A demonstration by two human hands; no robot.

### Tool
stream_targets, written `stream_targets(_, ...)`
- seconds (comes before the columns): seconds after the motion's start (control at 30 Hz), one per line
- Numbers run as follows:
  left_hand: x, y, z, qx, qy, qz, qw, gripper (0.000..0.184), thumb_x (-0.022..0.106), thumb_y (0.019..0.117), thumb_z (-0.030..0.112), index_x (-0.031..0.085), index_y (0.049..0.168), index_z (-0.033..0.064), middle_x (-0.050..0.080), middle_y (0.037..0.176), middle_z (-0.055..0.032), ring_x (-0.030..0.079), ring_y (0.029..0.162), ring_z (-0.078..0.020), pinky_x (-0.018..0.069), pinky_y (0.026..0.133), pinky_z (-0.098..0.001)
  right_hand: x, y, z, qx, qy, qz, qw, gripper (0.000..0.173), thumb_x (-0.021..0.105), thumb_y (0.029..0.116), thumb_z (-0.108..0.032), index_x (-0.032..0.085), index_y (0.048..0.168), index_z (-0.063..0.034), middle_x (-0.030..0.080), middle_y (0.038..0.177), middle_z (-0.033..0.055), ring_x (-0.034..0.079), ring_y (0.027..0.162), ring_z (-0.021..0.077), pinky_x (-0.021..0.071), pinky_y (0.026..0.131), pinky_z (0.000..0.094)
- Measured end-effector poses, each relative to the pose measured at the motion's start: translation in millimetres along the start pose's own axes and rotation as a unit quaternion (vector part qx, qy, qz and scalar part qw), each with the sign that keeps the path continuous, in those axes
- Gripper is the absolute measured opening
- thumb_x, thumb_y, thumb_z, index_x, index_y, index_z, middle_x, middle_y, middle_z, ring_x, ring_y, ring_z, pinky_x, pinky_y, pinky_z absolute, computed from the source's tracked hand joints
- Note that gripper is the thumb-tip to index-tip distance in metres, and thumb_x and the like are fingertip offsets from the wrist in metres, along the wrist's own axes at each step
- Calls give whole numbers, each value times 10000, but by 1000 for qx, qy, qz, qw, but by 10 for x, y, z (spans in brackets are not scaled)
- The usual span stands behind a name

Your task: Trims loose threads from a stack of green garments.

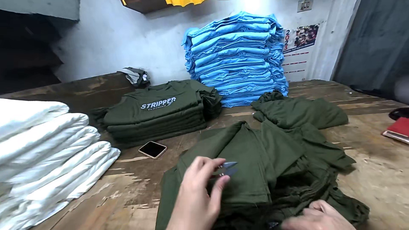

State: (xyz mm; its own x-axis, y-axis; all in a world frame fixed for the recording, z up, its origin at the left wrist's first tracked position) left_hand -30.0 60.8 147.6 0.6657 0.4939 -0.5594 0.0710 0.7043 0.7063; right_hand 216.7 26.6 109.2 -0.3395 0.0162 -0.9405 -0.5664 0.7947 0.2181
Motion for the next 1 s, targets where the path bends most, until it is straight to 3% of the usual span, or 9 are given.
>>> stream_targets(0.07, 126, -31, 63, -1, -18, 4, 1000, 329, 643, 981, 369, 736, 1236, 183, 674, 1077, -8, 657, 965, -91, 583, 831, -285, -170, 119, -158, -1, 25, 174, 984, 341, 711, 954, -451, 804, 970, -124, 743, 772, 64, 677, 726, 239, 512, 812, 487)
stream_targets(0.17, 256, -38, 84, 2, -15, 9, 1000, 389, 636, 975, 360, 701, 1317, 187, 671, 1121, 5, 659, 996, -88, 589, 865, -289, -119, 304, -294, -10, -25, 323, 946, 405, 685, 939, -528, 803, 1147, -201, 696, 908, 57, 622, 831, 232, 486, 749, 436)
stream_targets(0.27, 308, -94, 131, 43, -31, -17, 998, 199, 665, 944, 250, 790, 1098, 244, 733, 1061, 81, 681, 978, -81, 573, 855, -322, 101, 318, -217, -40, -6, 381, 924, 145, 707, 950, -352, 820, 949, -262, 662, 884, 22, 587, 840, 166, 460, 782, 361)
stream_targets(0.33, 276, -150, 136, 59, -43, -43, 996, 169, 669, 947, 217, 802, 1039, 267, 740, 1045, 110, 673, 977, -73, 551, 843, -318, 137, 260, -99, -37, 117, 400, 908, 96, 750, 936, -292, 810, 911, -221, 614, 875, 6, 560, 875, 94, 450, 820, 268)
stream_targets(0.4, 247, -212, 121, 61, -64, -60, 994, 177, 679, 950, 206, 799, 1066, 264, 732, 1060, 103, 659, 984, -76, 534, 846, -324, 204, 256, 40, -4, 302, 387, 871, 31, 807, 888, -185, 818, 893, -158, 622, 923, -17, 590, 927, 25, 512, 821, 162)
stream_targets(0.5, 267, -214, 157, 71, -78, -72, 992, 203, 686, 948, 211, 794, 1112, 261, 727, 1087, 87, 650, 986, -93, 517, 838, -337, 425, 340, 149, 56, 534, 337, 773, 88, 734, 899, -22, 795, 894, -84, 647, 942, -36, 623, 899, 31, 553, 768, 176)
stream_targets(0.6, 335, -189, 240, 88, -76, -74, 990, 198, 676, 959, 223, 793, 1114, 263, 728, 1083, 86, 650, 969, -99, 523, 819, -331, 539, 375, 150, 70, 606, 332, 720, 140, 681, 953, -66, 796, 906, -132, 665, 958, -68, 614, 954, 26, 529, 844, 185)
stream_targets(0.77, 343, -174, 313, 102, -49, -63, 992, 188, 657, 970, 227, 801, 1082, 269, 734, 1057, 99, 645, 928, -93, 519, 792, -306, 415, 272, 89, 39, 475, 428, 768, 76, 750, 922, -100, 797, 914, -160, 619, 971, -76, 605, 940, 4, 539, 801, 138)
stream_targets(1.0, 269, -229, 532, 155, 21, -3, 988, 202, 631, 968, 143, 784, 1047, 248, 737, 1012, 59, 607, 859, -133, 425, 760, -347, 328, 167, 13, -25, 280, 515, 810, 64, 777, 924, -254, 790, 987, -263, 562, 1018, -103, 540, 981, -44, 449, 855, 88)
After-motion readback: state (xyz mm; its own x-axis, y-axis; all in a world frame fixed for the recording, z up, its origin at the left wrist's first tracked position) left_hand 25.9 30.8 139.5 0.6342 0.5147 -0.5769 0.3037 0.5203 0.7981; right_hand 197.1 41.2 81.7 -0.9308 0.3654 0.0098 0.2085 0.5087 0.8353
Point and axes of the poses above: each hand's wrist, its own y-axis towards the middle knuckle, its own x-axis out of the palm, z = x × y, the point moved 8 cm from there along y, towards the middle knuckle
